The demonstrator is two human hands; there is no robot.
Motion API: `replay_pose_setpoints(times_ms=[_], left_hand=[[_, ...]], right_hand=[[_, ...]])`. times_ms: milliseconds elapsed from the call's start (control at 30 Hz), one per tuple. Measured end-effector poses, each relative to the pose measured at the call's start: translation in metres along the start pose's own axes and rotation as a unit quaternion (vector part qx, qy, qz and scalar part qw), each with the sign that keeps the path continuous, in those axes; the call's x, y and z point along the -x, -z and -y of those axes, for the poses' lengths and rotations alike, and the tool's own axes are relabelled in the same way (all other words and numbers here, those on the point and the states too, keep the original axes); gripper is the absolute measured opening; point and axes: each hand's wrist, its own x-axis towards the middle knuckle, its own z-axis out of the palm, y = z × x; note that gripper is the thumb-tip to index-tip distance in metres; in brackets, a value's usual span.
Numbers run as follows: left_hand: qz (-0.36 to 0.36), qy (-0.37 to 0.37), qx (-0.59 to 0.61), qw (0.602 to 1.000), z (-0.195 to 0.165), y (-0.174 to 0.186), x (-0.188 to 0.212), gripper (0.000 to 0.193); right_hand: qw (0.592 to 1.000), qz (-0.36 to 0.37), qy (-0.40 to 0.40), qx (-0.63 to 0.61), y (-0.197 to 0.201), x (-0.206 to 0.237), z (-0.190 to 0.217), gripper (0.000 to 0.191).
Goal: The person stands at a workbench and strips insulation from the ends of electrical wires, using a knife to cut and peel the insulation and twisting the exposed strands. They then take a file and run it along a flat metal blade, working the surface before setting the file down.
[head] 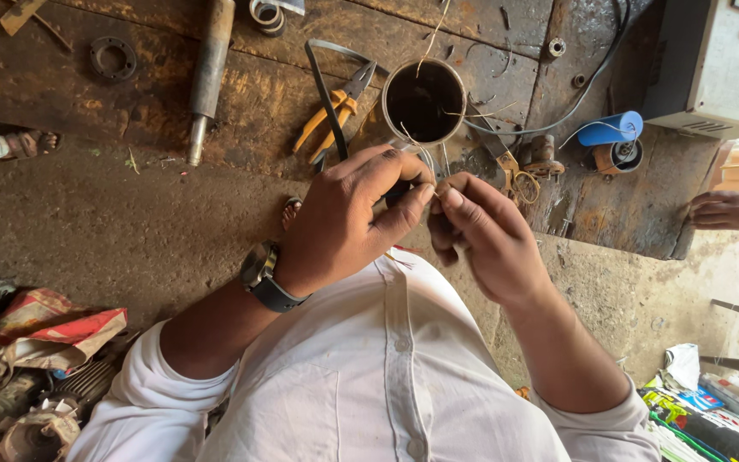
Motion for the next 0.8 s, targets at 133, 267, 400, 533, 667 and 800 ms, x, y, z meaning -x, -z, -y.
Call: replay_pose_setpoints(times_ms=[133,267,400,533,667,800], left_hand=[[-0.006,0.000,-0.008,1.000,0.001,0.000,-0.001,0.013],[-0.002,0.012,0.003,1.000,0.000,-0.001,0.000,0.013],[-0.001,0.004,0.007,1.000,0.001,-0.001,0.000,0.013],[0.001,0.018,0.005,1.000,0.001,-0.004,0.001,0.012],[-0.012,0.007,-0.002,1.000,0.002,-0.006,0.001,0.012],[-0.015,0.012,0.005,1.000,0.003,-0.009,0.001,0.014]], right_hand=[[0.928,-0.072,0.233,0.283,0.004,-0.004,0.004,0.019],[0.818,-0.106,0.357,0.437,0.002,-0.005,-0.004,0.024],[0.955,-0.063,0.210,0.197,0.001,-0.004,-0.019,0.017],[0.995,0.012,-0.009,-0.101,0.000,0.001,-0.020,0.018],[0.971,-0.050,0.134,0.194,0.003,0.003,-0.004,0.013],[0.826,-0.107,0.363,0.417,0.008,-0.008,0.005,0.018]])
